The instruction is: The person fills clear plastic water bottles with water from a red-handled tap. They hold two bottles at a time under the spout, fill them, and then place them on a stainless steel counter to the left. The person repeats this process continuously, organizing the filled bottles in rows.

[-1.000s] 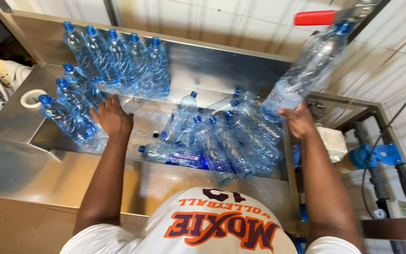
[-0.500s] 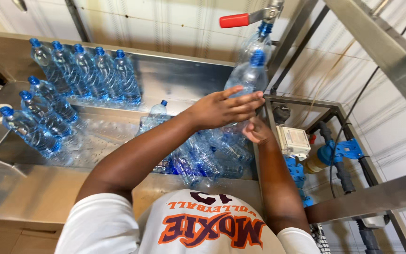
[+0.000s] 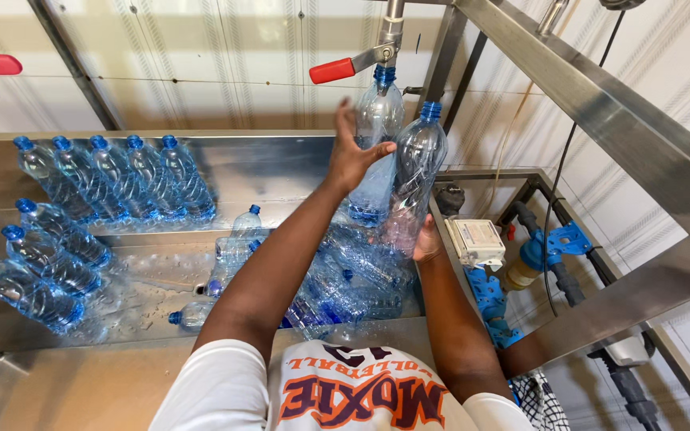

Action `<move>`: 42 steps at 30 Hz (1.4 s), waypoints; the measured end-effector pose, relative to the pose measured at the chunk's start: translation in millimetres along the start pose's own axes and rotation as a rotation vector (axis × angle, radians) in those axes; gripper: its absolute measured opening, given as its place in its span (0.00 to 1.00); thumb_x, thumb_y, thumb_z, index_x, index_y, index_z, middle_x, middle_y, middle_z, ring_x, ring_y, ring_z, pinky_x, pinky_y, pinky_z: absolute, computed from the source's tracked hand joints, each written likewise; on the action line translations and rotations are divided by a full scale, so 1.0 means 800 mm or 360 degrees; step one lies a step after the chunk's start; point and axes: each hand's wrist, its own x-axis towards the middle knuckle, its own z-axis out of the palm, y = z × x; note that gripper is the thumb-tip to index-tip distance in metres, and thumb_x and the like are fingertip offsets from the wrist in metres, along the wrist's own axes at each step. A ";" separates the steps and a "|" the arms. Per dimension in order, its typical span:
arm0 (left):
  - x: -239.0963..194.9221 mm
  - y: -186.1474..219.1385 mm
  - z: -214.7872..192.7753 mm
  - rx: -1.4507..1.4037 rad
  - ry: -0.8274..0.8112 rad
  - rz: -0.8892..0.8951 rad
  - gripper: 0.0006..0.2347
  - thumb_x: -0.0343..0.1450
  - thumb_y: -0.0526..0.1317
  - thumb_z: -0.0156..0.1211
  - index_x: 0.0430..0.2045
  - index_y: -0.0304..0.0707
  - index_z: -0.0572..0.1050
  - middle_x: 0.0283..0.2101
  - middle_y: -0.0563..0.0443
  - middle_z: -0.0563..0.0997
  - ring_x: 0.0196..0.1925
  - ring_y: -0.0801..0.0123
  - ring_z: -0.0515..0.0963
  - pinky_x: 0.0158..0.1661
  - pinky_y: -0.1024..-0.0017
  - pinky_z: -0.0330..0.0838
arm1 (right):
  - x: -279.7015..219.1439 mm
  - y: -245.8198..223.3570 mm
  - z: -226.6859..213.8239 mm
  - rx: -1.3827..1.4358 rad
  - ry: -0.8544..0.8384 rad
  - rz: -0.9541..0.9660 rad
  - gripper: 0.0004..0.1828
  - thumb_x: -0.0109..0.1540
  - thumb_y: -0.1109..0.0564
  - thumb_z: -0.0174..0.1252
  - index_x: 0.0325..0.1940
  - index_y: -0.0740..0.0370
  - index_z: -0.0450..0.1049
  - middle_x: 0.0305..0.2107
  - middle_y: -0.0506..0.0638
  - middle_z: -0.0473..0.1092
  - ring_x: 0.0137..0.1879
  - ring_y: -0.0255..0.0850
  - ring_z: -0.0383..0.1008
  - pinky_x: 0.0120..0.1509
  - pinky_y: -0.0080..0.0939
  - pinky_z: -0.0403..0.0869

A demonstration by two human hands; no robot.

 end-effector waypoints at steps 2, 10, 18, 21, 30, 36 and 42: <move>0.010 -0.007 -0.002 0.0183 -0.0338 -0.0419 0.53 0.56 0.66 0.91 0.77 0.65 0.63 0.72 0.49 0.78 0.75 0.46 0.75 0.71 0.50 0.71 | -0.001 0.004 -0.005 -0.0032 0.0100 -0.0073 0.57 0.53 0.21 0.70 0.78 0.55 0.71 0.68 0.64 0.74 0.72 0.72 0.73 0.72 0.87 0.69; 0.010 -0.006 -0.013 0.0291 -0.0341 -0.0581 0.39 0.53 0.62 0.90 0.56 0.54 0.78 0.58 0.46 0.87 0.66 0.49 0.83 0.64 0.54 0.79 | -0.009 -0.039 -0.013 -0.0402 0.0364 -0.0138 0.42 0.68 0.27 0.58 0.78 0.55 0.71 0.68 0.64 0.74 0.68 0.71 0.77 0.70 0.79 0.74; 0.007 -0.004 -0.011 0.0335 -0.0376 -0.0586 0.40 0.56 0.65 0.85 0.60 0.49 0.75 0.63 0.37 0.83 0.70 0.43 0.79 0.70 0.50 0.75 | -0.017 -0.089 0.035 -0.1743 0.0546 -0.0462 0.39 0.68 0.52 0.70 0.81 0.55 0.62 0.65 0.54 0.70 0.70 0.48 0.70 0.75 0.54 0.74; 0.007 -0.002 -0.010 0.0321 -0.0349 -0.0534 0.39 0.57 0.66 0.85 0.58 0.47 0.76 0.62 0.36 0.83 0.69 0.41 0.79 0.70 0.48 0.75 | -0.019 -0.102 0.045 -0.2021 0.0621 -0.0441 0.49 0.59 0.59 0.81 0.79 0.53 0.60 0.64 0.56 0.72 0.68 0.46 0.72 0.76 0.55 0.73; 0.007 0.002 -0.011 0.0369 -0.0386 -0.0558 0.37 0.59 0.65 0.83 0.55 0.45 0.75 0.61 0.32 0.83 0.69 0.40 0.79 0.69 0.49 0.75 | -0.010 -0.098 0.056 -0.1927 0.0555 -0.0464 0.48 0.60 0.63 0.80 0.77 0.53 0.59 0.65 0.62 0.72 0.68 0.51 0.72 0.73 0.58 0.75; 0.004 0.016 -0.012 0.0349 -0.0415 -0.0547 0.37 0.60 0.66 0.81 0.55 0.44 0.74 0.61 0.31 0.82 0.69 0.38 0.79 0.69 0.47 0.75 | 0.000 -0.084 0.061 -0.1810 0.0555 -0.0582 0.54 0.52 0.58 0.87 0.76 0.52 0.63 0.65 0.57 0.74 0.68 0.44 0.72 0.74 0.53 0.77; 0.003 0.019 -0.011 0.0333 -0.0405 -0.0532 0.37 0.60 0.66 0.82 0.55 0.43 0.75 0.61 0.28 0.82 0.69 0.36 0.78 0.68 0.45 0.75 | 0.000 -0.081 0.063 -0.1738 0.0589 -0.0586 0.48 0.53 0.58 0.86 0.71 0.52 0.66 0.62 0.53 0.77 0.66 0.39 0.75 0.72 0.48 0.78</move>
